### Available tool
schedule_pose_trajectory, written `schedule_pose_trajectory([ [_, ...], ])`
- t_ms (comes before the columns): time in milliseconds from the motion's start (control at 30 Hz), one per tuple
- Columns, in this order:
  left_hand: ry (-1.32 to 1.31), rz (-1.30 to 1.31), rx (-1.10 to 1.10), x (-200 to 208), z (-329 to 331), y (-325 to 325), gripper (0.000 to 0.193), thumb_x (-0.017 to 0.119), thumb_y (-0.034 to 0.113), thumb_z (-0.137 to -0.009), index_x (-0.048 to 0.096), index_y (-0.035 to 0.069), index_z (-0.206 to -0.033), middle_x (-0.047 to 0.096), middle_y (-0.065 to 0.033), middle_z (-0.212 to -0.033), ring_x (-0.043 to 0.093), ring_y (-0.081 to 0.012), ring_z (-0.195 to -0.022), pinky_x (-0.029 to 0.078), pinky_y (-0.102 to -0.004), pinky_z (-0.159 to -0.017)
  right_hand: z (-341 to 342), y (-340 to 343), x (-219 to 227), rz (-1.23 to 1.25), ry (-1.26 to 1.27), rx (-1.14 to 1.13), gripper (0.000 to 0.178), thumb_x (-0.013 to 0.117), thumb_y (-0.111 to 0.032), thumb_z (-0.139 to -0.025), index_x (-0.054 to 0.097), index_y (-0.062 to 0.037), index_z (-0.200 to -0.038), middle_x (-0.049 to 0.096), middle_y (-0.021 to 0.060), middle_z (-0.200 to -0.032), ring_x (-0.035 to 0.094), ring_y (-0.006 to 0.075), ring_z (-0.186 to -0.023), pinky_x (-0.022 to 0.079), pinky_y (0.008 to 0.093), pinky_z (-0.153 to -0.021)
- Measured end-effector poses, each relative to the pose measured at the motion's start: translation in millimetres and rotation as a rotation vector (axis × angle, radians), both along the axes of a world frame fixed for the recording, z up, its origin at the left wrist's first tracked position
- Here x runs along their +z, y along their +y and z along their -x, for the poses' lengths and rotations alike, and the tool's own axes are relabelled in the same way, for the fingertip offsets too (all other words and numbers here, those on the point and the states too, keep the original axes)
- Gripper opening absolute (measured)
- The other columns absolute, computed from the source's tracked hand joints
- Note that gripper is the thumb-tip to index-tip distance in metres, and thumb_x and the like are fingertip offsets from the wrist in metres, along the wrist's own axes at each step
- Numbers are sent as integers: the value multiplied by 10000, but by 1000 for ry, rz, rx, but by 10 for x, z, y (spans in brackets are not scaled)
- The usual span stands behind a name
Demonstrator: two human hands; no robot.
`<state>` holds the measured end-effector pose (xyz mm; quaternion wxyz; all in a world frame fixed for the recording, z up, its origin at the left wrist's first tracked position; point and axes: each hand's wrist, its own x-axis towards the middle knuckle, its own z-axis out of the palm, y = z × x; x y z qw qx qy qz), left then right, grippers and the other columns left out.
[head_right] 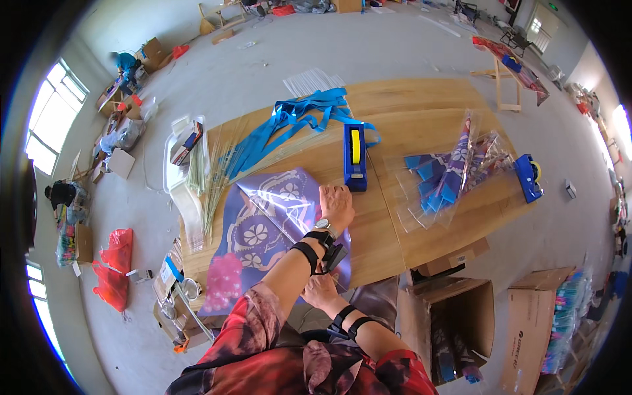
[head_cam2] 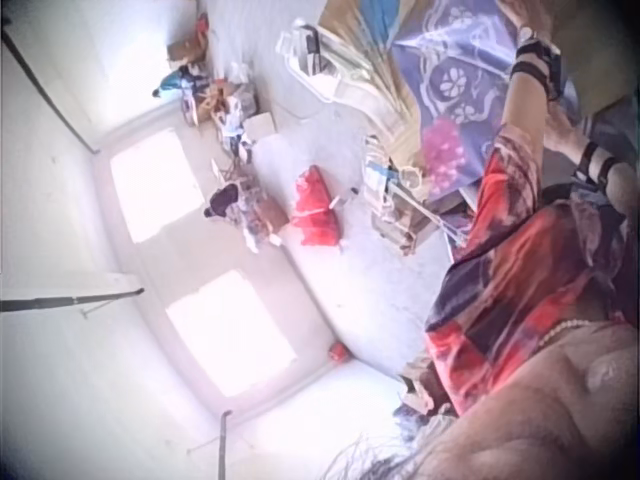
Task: The recorder is assembling a kite by attaching framing rods and taping the sail material at a workshop table.
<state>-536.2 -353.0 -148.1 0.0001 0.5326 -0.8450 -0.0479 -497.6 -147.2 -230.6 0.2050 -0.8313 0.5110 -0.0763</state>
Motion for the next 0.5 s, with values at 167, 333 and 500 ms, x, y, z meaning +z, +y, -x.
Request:
schedule_pose_trajectory([
  [167,-62,77,-71,51,-182,14,211,618,158,-857,720,102,-1033,704,-99,-1040,622,-286,-1059,361,-488,-988,20,-11,87,-83,24,-41,517,570,-449,-964,648,-22,-1245,610,228,-1345,530,400,-1292,374,555,-1096],
  [333,468,246,-104,702,-511,407,140,646,115,-854,700,89,-981,694,-118,-1009,649,-308,-978,433,-459,-910,67,-20,356,22,0,-71,633,539,-480,-976,530,-23,-1414,514,245,-1465,422,445,-1405,257,557,-1223],
  [500,929,507,64,530,-1511,1439,182,725,-11,-795,636,42,-944,666,-151,-1006,614,-372,-978,470,-422,-910,-6,-15,304,270,127,-50,751,480,-550,-995,452,-6,-1512,379,259,-1592,284,414,-1521,145,547,-1267],
])
